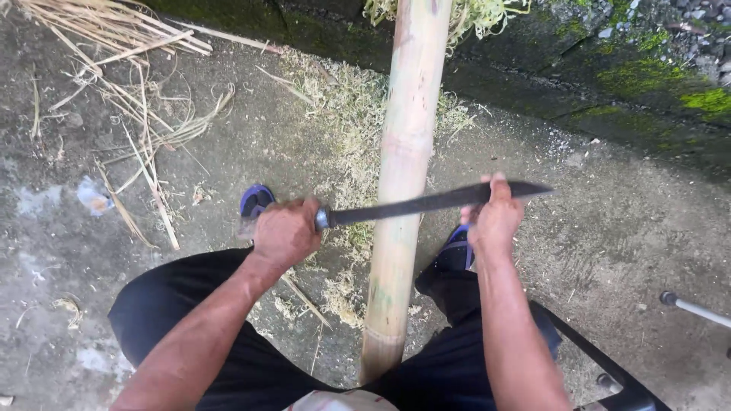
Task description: The worker uses a large blade to shave the outer bark from a length of bamboo held between their knees.
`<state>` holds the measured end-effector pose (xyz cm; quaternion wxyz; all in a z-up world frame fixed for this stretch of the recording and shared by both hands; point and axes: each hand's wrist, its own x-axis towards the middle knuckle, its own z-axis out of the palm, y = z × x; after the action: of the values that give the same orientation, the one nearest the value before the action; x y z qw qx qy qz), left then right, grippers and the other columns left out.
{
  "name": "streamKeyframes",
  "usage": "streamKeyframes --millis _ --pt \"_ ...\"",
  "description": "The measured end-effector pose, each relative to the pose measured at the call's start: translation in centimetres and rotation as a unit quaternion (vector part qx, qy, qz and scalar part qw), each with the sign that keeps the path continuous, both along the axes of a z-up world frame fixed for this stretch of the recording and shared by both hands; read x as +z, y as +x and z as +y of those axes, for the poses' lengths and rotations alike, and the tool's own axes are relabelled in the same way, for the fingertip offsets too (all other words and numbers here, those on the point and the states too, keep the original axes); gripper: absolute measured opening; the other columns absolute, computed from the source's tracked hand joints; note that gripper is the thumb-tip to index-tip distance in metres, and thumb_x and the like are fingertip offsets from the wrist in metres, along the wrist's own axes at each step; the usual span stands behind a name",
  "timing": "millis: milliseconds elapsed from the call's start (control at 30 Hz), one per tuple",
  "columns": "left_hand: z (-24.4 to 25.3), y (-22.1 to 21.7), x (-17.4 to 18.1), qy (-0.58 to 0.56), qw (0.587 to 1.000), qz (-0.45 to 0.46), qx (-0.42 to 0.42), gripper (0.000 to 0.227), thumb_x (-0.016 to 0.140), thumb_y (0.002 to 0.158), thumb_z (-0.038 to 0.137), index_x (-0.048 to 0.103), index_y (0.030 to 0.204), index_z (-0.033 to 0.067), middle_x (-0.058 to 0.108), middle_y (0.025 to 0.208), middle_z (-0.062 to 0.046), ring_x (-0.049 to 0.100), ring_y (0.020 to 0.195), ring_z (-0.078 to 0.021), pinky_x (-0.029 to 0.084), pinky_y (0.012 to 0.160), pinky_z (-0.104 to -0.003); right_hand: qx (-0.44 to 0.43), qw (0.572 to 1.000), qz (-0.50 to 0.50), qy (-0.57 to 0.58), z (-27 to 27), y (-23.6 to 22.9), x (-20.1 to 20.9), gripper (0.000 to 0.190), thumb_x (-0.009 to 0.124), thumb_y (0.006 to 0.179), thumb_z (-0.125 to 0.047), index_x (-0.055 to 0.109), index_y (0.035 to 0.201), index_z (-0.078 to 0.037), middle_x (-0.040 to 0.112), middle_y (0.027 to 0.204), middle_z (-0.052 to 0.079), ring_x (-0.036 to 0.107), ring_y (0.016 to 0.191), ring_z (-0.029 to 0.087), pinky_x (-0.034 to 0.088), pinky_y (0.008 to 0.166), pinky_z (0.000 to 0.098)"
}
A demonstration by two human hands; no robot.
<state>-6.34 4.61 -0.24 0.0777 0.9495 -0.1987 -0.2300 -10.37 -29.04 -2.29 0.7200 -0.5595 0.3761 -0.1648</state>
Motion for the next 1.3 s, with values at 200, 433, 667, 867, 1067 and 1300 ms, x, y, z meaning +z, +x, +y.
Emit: streamKeyframes --millis 200,433,667,867,1067,1300 --pt "0.7 -0.6 -1.4 -0.01 0.995 -0.076 -0.061 0.008 0.064 0.086 0.017 0.064 0.088 0.0087 0.069 0.079 -0.01 0.07 0.073 -0.0244 0.057 0.071 -0.045 -0.118 0.991 0.039 0.041 2.1 -3.5 -0.8 0.035 0.052 0.105 -0.031 0.054 0.084 -0.003 0.057 0.058 0.011 0.049 0.033 0.019 0.035 0.026 0.0339" --pt "-2.1 5.1 -1.0 -0.032 0.996 -0.082 -0.024 0.007 0.062 0.089 0.015 0.067 0.088 0.0103 0.07 0.082 -0.011 0.07 0.072 -0.026 0.057 0.073 -0.045 -0.096 0.994 -0.05 0.028 -0.4 3.3 0.5 0.032 0.048 0.105 -0.028 0.056 0.088 -0.003 0.057 0.06 0.008 0.046 0.035 0.017 0.035 0.029 0.0335" --pt "-2.9 6.1 -1.2 -0.033 0.997 -0.059 0.022 0.016 0.053 0.102 0.022 0.064 0.095 0.0135 0.058 0.067 -0.007 0.058 0.054 -0.0207 0.051 0.05 -0.042 -0.064 0.996 -0.051 -0.031 -1.0 5.6 2.2 0.028 0.048 0.105 -0.026 0.056 0.088 -0.004 0.055 0.062 0.005 0.046 0.036 0.012 0.035 0.027 0.0297" --pt "-1.6 5.7 -2.0 -0.048 0.996 -0.076 -0.015 0.01 0.059 0.093 0.021 0.066 0.092 0.0127 0.059 0.068 -0.006 0.058 0.055 -0.0204 0.051 0.05 -0.042 -0.127 0.991 -0.04 0.031 -1.1 3.9 -0.8 0.022 0.055 0.102 -0.027 0.054 0.092 -0.007 0.062 0.071 0.003 0.051 0.043 0.012 0.036 0.03 0.03" --pt "-3.4 8.3 -1.9 -0.074 0.995 -0.071 0.016 0.009 0.058 0.094 0.013 0.066 0.091 0.0136 0.06 0.066 -0.008 0.06 0.054 -0.0213 0.052 0.05 -0.042 -0.108 0.992 -0.049 -0.034 -2.3 8.9 2.8 0.029 0.055 0.1 -0.027 0.056 0.084 -0.002 0.056 0.058 0.008 0.047 0.033 0.019 0.034 0.027 0.0336" --pt "-0.5 2.1 -5.1 -0.113 0.992 -0.058 -0.02 0.01 0.064 0.09 0.017 0.068 0.086 0.0088 0.064 0.069 -0.009 0.064 0.054 -0.0211 0.056 0.056 -0.042 -0.098 0.994 -0.024 -0.038 1.4 -0.1 2.2 0.026 0.052 0.102 -0.023 0.056 0.089 -0.001 0.057 0.06 0.011 0.049 0.034 0.019 0.035 0.026 0.0353"
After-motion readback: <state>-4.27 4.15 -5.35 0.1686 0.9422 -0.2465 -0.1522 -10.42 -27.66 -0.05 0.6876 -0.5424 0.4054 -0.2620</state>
